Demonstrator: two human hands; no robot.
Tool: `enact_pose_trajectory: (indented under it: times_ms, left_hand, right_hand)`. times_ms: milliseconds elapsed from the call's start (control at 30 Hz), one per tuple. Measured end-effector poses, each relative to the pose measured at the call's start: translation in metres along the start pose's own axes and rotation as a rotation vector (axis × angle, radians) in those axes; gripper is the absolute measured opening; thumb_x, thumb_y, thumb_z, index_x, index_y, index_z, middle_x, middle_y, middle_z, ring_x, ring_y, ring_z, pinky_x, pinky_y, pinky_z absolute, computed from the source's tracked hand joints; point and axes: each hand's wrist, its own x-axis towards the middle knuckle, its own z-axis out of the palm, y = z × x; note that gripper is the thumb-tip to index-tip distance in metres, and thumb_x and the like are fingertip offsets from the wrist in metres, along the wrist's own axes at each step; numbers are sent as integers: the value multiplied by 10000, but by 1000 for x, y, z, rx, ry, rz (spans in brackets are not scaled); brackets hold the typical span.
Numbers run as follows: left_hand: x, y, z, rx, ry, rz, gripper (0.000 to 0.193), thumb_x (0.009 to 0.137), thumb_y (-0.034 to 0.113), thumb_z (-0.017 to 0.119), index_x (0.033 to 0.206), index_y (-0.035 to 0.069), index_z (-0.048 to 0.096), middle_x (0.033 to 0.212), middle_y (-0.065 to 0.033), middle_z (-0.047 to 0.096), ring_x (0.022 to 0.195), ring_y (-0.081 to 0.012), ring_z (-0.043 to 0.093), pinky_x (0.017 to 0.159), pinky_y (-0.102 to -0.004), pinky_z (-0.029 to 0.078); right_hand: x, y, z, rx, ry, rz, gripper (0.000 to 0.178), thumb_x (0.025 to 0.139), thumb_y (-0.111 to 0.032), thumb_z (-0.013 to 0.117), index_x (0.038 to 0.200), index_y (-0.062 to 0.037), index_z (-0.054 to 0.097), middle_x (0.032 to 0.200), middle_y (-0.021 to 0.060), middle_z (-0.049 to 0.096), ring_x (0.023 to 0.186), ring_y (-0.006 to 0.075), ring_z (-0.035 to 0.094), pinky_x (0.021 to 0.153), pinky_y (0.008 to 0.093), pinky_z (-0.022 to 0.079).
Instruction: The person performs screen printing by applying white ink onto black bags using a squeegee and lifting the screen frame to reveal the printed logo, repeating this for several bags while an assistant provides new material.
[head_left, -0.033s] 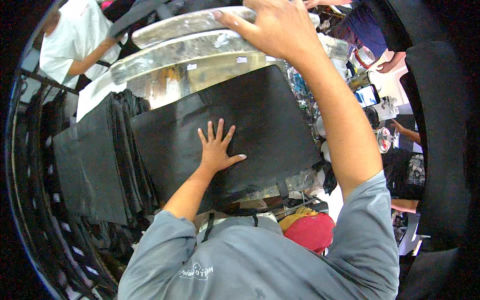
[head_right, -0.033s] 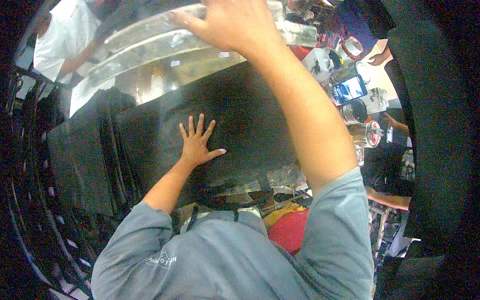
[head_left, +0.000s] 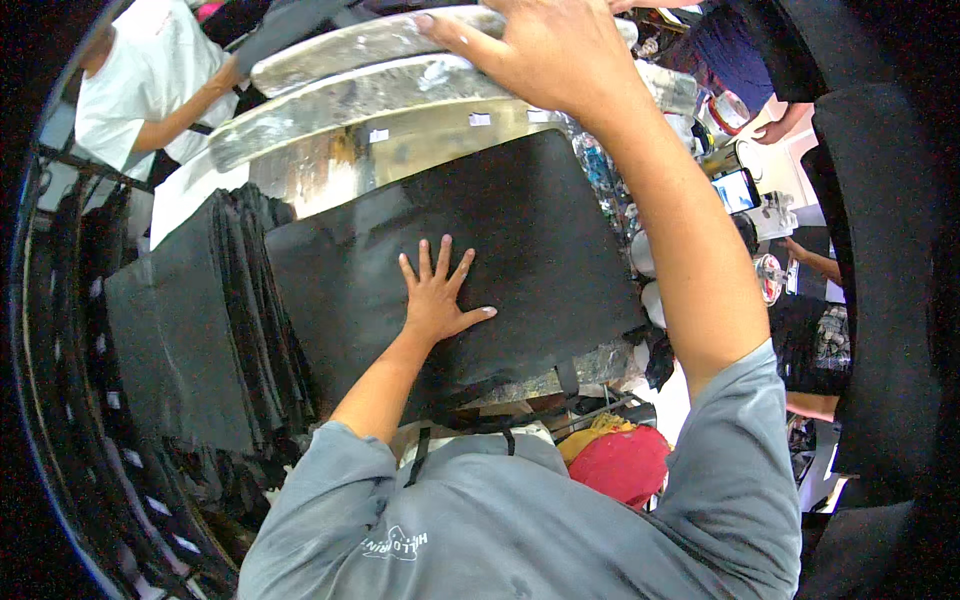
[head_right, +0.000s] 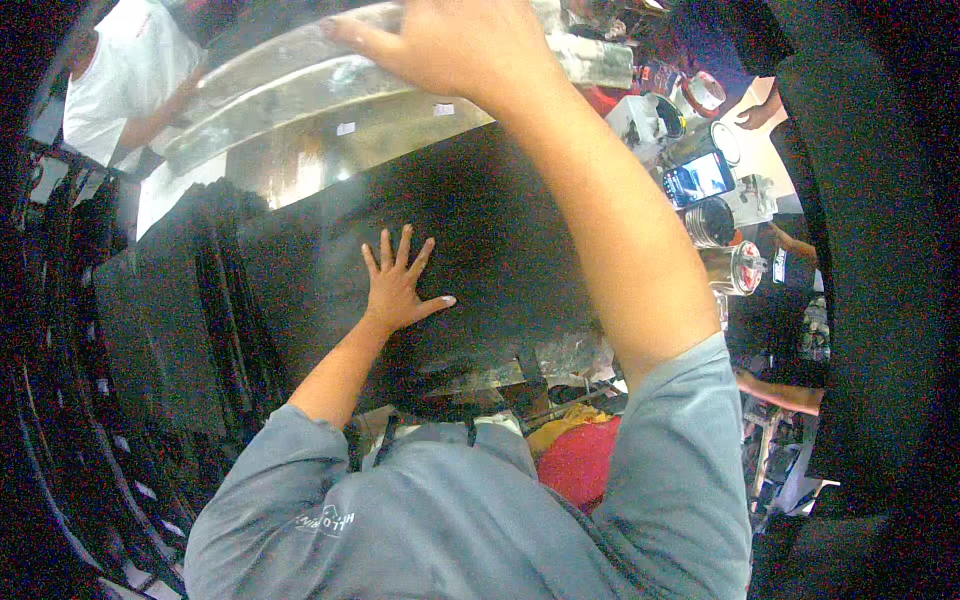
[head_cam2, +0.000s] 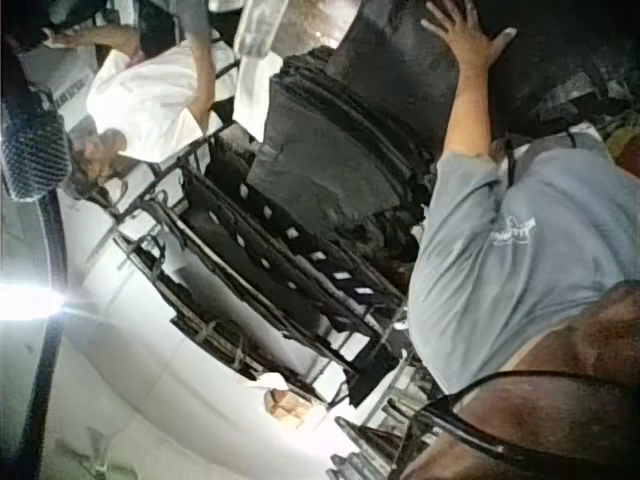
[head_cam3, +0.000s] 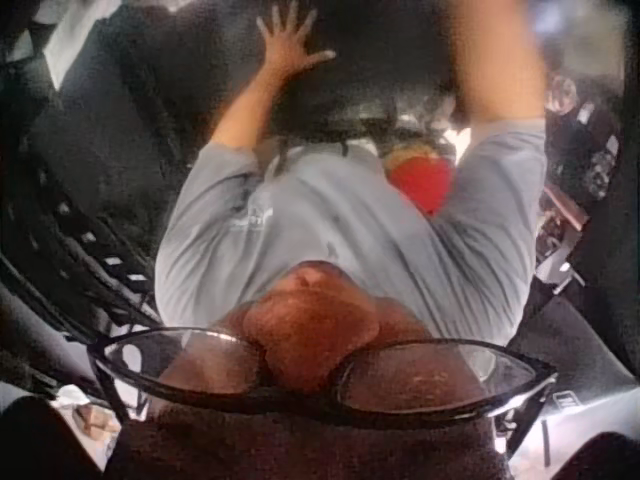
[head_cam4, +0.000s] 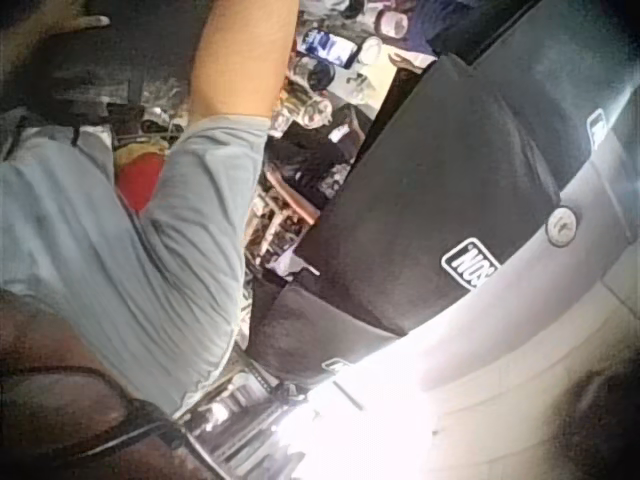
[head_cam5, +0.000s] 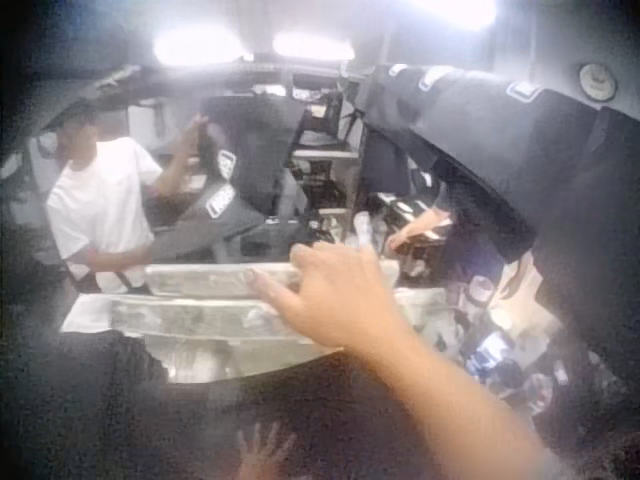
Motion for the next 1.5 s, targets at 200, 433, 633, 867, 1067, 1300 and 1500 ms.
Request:
enact_pose_trajectory:
  times_ms: [200,433,633,867,1067,1300,1500]
  left_hand:
    - [66,-31,-8,8,-56,80,1122,701,879,629,1607,267,375,1717,-178,138,1561,-495,68,1169,-769,2]
    - [86,-48,-5,14,-6,126,1106,696,884,628,1590,271,405,1713,-163,166,1560,-493,78,1179,-760,10]
    - [90,-58,-17,-8,105,105,1090,737,877,600,1558,174,455,1636,-182,327,1527,-436,228,1206,-692,110]
    - [-26,-41,-60,-12,-54,-287,1091,770,833,638,1547,93,443,1589,-245,382,1470,-504,312,1201,-647,205]
    - [-37,-43,-106,-485,295,-308,1199,786,834,628,1634,89,226,1662,-234,266,1530,-447,254,1229,-604,222]
    - [-101,-25,-159,-2237,416,-658,1309,824,920,409,1559,-127,128,1594,-303,280,1495,-442,301,1239,-543,290]
    - [-120,-46,-90,-1928,293,-861,1246,850,925,364,1541,-100,212,1476,-291,441,1330,-424,516,1128,-487,442]
  right_hand:
    - [15,3,-7,5,-27,1,751,1000,-667,428,867,22,697,844,190,686,854,331,662,899,504,435]
    - [22,-1,-10,18,-101,62,767,986,-687,437,863,26,692,876,199,694,886,328,664,826,477,429]
    - [17,7,2,-45,11,42,817,962,-736,430,843,26,700,889,212,700,899,350,663,825,474,433]
    - [-9,-10,11,-52,96,29,784,938,-734,468,858,6,713,853,227,700,865,378,669,800,496,439]
    - [-36,-15,40,-189,137,14,735,899,-768,515,953,-68,736,934,177,734,943,353,712,838,520,482]
    - [-137,-11,117,-103,-383,45,601,775,-422,834,1250,-135,602,1110,117,675,1128,325,644,908,592,432]
    - [-162,-17,131,31,-527,127,575,769,-334,854,1239,-136,590,1099,97,673,1123,313,642,880,564,443]
